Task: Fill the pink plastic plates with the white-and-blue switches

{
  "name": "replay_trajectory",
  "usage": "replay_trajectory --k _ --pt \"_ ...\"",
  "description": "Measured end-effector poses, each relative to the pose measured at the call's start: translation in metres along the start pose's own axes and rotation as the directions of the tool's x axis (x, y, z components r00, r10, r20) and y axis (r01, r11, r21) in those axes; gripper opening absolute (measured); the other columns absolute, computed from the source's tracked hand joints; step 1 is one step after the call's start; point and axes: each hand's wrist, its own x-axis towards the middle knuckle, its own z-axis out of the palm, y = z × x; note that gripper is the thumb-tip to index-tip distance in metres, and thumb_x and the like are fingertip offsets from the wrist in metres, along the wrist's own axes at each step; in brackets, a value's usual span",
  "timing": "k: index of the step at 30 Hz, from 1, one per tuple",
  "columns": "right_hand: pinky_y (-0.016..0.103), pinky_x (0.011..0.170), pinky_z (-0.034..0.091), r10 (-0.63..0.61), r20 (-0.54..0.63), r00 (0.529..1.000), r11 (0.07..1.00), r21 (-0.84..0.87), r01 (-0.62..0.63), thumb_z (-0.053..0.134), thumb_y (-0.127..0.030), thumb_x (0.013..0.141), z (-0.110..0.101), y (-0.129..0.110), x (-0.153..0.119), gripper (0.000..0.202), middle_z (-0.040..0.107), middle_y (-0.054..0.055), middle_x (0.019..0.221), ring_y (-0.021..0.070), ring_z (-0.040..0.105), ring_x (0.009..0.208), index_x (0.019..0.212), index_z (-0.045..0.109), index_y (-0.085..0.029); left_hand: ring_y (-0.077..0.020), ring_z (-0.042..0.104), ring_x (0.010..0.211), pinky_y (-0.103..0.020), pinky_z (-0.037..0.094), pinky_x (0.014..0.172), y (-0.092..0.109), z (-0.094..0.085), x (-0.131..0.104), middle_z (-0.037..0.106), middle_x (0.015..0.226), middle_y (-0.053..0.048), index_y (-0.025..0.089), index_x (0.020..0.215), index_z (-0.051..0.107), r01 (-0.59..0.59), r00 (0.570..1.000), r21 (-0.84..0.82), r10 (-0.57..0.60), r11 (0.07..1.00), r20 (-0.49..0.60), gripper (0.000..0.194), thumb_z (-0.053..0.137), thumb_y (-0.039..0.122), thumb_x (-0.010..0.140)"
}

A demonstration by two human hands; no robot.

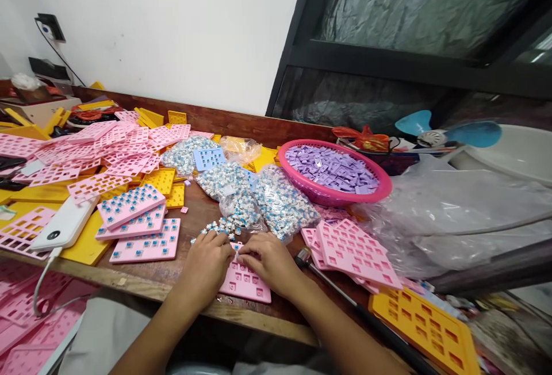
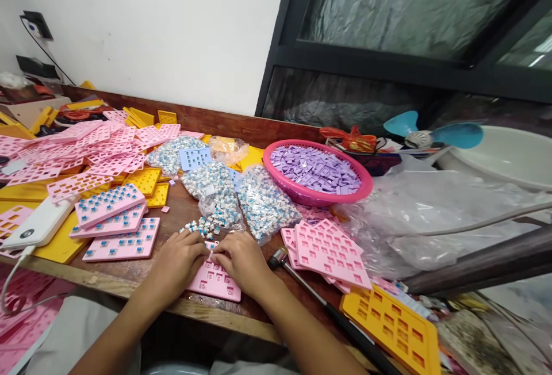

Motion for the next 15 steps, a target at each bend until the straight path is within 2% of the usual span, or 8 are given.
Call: replay_trajectory --k 4,8,11,15 --pt "0.033 0.077 0.042 0.002 0.001 1.000 1.000 -0.021 -0.002 0.074 -0.023 0.088 0.001 -0.003 0.000 0.004 0.071 0.003 0.084 0.0199 0.063 0.086 0.085 0.076 -0.022 -0.0247 0.057 0.097 -0.040 0.041 0.081 0.002 -0.001 0.000 0.069 0.096 -0.006 0.023 0.087 0.073 -0.004 1.000 0.066 0.005 0.998 -0.011 0.021 0.055 0.019 0.097" --pt "0.032 0.075 0.041 -0.022 -0.014 1.000 0.999 -0.045 0.021 0.074 -0.024 0.088 0.001 -0.003 -0.001 0.005 0.069 0.003 0.083 0.0200 0.062 0.085 0.085 0.074 -0.021 -0.0259 0.057 0.100 -0.042 0.041 0.084 0.006 0.000 -0.004 0.069 0.100 -0.007 0.021 0.089 0.071 -0.043 0.999 0.152 0.045 0.987 -0.012 0.019 0.054 0.015 0.096" --pt "0.032 0.074 0.040 -0.046 -0.030 0.999 0.994 -0.104 0.042 0.073 -0.025 0.090 0.005 -0.003 -0.003 0.008 0.068 0.004 0.084 0.0195 0.060 0.084 0.084 0.073 -0.020 -0.0264 0.056 0.102 -0.043 0.041 0.086 0.008 0.006 -0.015 0.069 0.108 -0.008 0.021 0.100 0.070 -0.076 0.996 0.187 0.083 0.979 -0.031 0.017 0.054 0.016 0.096" --pt "0.034 0.073 0.038 -0.138 -0.034 0.990 0.937 -0.329 0.119 0.061 -0.022 0.098 0.015 -0.010 -0.011 0.018 0.066 0.006 0.082 0.0200 0.056 0.081 0.083 0.070 -0.017 -0.0284 0.054 0.112 -0.045 0.042 0.092 0.007 0.015 -0.032 0.065 0.127 -0.009 0.020 0.122 0.064 -0.064 0.993 0.145 0.077 0.987 -0.086 0.029 0.052 0.017 0.096"
